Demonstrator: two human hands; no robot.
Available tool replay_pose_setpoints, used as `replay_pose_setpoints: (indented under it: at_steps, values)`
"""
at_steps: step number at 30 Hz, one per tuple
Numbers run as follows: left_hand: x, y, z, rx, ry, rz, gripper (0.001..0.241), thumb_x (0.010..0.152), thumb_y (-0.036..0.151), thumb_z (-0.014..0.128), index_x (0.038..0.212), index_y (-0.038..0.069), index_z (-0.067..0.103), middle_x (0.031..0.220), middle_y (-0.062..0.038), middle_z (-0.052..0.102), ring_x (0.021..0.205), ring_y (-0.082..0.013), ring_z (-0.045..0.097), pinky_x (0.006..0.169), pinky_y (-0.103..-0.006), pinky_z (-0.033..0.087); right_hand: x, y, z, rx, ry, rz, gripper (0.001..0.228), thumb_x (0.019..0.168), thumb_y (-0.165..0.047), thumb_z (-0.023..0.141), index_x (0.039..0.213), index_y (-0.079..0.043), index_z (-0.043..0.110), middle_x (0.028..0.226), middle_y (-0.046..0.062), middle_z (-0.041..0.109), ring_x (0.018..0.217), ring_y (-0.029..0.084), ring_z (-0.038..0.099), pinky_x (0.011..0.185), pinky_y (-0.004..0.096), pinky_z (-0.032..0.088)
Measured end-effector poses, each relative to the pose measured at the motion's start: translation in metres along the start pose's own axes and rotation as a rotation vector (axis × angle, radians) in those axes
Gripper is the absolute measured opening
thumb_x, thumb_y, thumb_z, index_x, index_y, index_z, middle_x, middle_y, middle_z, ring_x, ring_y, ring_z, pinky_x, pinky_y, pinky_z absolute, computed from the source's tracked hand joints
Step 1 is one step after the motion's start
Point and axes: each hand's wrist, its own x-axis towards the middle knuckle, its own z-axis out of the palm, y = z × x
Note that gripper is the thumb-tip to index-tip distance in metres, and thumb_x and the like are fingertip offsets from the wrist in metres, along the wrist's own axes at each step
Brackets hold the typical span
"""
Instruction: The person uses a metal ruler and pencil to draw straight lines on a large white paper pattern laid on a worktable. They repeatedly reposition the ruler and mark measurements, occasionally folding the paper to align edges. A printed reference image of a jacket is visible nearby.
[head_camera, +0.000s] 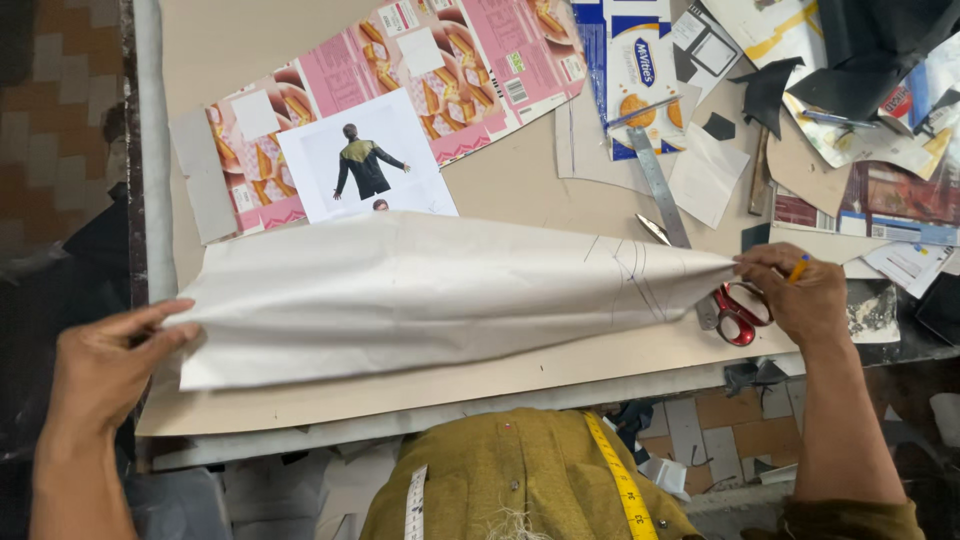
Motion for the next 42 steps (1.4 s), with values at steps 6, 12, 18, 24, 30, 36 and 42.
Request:
replay_pose_setpoints:
  at_steps: [6, 12, 18, 24, 30, 36, 42]
  values:
    - [0.013, -0.013, -0.014, -0.170, 0.299, 0.476, 0.012, 0.106, -0.009, 0.072, 0.113, 0.001, 0.070, 0.114, -0.009, 0.073, 0.100, -0.0115, 0.069, 0.093, -0.0210, 0.058, -0.003, -0.016, 0.006, -0.157, 0.230, -0.614, 0.010, 0.107, 0.000, 0.075, 0.107, -0.010, 0.076, 0.108, 0.006, 0.073, 0.101, 0.014, 0.071, 0.087, 0.023, 0.061]
    - [-0.010, -0.079, 0.007, 0.364, 0.264, 0.202, 0.016, 0.089, -0.001, 0.081, 0.102, 0.008, 0.081, 0.110, -0.012, 0.077, 0.104, -0.0212, 0.071, 0.095, -0.0345, 0.055, -0.073, -0.011, 0.085, -0.362, 0.084, -0.451, 0.029, 0.085, 0.005, 0.074, 0.105, -0.015, 0.080, 0.103, 0.002, 0.068, 0.088, 0.012, 0.067, 0.073, 0.027, 0.055]
    - [-0.020, -0.087, 0.018, 0.527, -0.035, 0.122, 0.030, 0.077, 0.019, 0.082, 0.105, 0.009, 0.080, 0.105, -0.013, 0.077, 0.094, -0.0264, 0.073, 0.085, -0.0374, 0.057, -0.088, 0.004, 0.088, -0.670, 0.027, -0.455, 0.037, 0.080, 0.006, 0.075, 0.104, -0.021, 0.082, 0.099, -0.002, 0.068, 0.089, 0.013, 0.067, 0.073, 0.028, 0.056]
    - [-0.031, -0.007, 0.024, 0.527, -0.005, -0.145, 0.046, 0.075, 0.027, 0.084, 0.112, 0.003, 0.073, 0.091, -0.021, 0.070, 0.082, -0.0366, 0.071, 0.077, -0.0453, 0.055, -0.089, 0.007, 0.086, -0.707, -0.016, -0.420, 0.038, 0.081, 0.004, 0.075, 0.108, -0.021, 0.080, 0.104, -0.003, 0.068, 0.094, 0.013, 0.066, 0.077, 0.028, 0.056]
    - [-0.089, 0.110, 0.052, 0.817, 0.311, 0.537, 0.065, 0.058, 0.017, 0.073, 0.119, -0.003, 0.064, 0.134, -0.022, 0.059, 0.118, -0.0458, 0.059, 0.094, -0.0550, 0.048, -0.092, 0.004, 0.082, -0.700, -0.013, -0.390, 0.037, 0.080, 0.005, 0.075, 0.107, -0.020, 0.081, 0.102, -0.003, 0.068, 0.091, 0.013, 0.066, 0.074, 0.029, 0.056]
    - [-0.147, 0.192, 0.064, 0.425, -0.032, 0.679, 0.059, 0.073, 0.027, 0.066, 0.128, 0.007, 0.057, 0.134, -0.013, 0.061, 0.118, -0.0356, 0.065, 0.104, -0.0510, 0.051, -0.097, 0.006, 0.080, -0.651, 0.016, -0.380, 0.038, 0.080, 0.006, 0.075, 0.108, -0.020, 0.081, 0.105, -0.001, 0.069, 0.088, 0.014, 0.068, 0.071, 0.028, 0.057]
    - [-0.156, 0.164, 0.135, 0.866, -0.471, 0.451, 0.092, 0.070, 0.055, 0.077, 0.141, 0.003, 0.052, 0.152, -0.021, 0.048, 0.139, -0.0378, 0.040, 0.102, -0.0644, 0.027, -0.097, 0.012, 0.084, -0.646, 0.087, -0.413, 0.035, 0.081, 0.003, 0.077, 0.106, -0.021, 0.082, 0.104, -0.002, 0.070, 0.090, 0.015, 0.069, 0.074, 0.030, 0.056]
